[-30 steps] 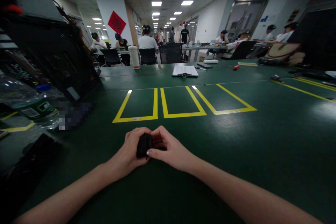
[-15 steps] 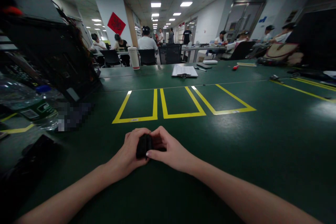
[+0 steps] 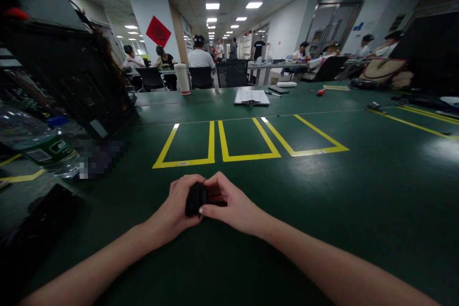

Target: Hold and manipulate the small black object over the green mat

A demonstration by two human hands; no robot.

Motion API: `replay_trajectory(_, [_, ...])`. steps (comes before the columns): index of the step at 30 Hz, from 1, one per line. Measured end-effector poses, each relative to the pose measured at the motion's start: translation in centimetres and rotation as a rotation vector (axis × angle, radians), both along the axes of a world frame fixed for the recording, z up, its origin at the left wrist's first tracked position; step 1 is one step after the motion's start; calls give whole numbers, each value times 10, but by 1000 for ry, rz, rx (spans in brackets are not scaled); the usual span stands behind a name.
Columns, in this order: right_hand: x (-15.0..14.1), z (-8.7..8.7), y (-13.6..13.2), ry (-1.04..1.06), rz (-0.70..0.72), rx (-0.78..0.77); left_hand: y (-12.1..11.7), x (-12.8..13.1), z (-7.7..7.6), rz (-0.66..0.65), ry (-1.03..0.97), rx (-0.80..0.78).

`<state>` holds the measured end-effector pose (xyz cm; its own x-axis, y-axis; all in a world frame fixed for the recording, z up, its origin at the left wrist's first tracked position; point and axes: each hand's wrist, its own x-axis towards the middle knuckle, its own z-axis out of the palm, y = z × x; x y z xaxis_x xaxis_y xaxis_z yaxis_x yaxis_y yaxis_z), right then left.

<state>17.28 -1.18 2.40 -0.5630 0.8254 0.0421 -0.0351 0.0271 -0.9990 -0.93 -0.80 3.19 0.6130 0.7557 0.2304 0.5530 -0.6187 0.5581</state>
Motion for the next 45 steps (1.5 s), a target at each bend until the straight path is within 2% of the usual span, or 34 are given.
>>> replay_trajectory(8, [-2,1,3,60,-6,-37,1,0,-3,-17,4,65])
replay_trajectory(11, [-2,1,3,-1,-35,-30,1,1,-4,-3,1,54])
replay_trajectory(17, [1,1,0,15,19,10,0,0,0,-6,2,15])
replay_trajectory(26, [-2,0,1,-12,-56,-15,0,1,0,-12,1,31])
replay_trajectory(32, [0,1,0,11,8,8,0,0,0,-4,3,4])
replay_trajectory(38, [-1,1,0,34,-19,2,1,1,-1,-11,7,18])
replay_trajectory(42, [-1,2,1,-25,-46,-30,2,2,-3,0,-6,35])
replay_trajectory(45, [0,1,1,-20,-12,-24,1,1,-3,-5,-7,42])
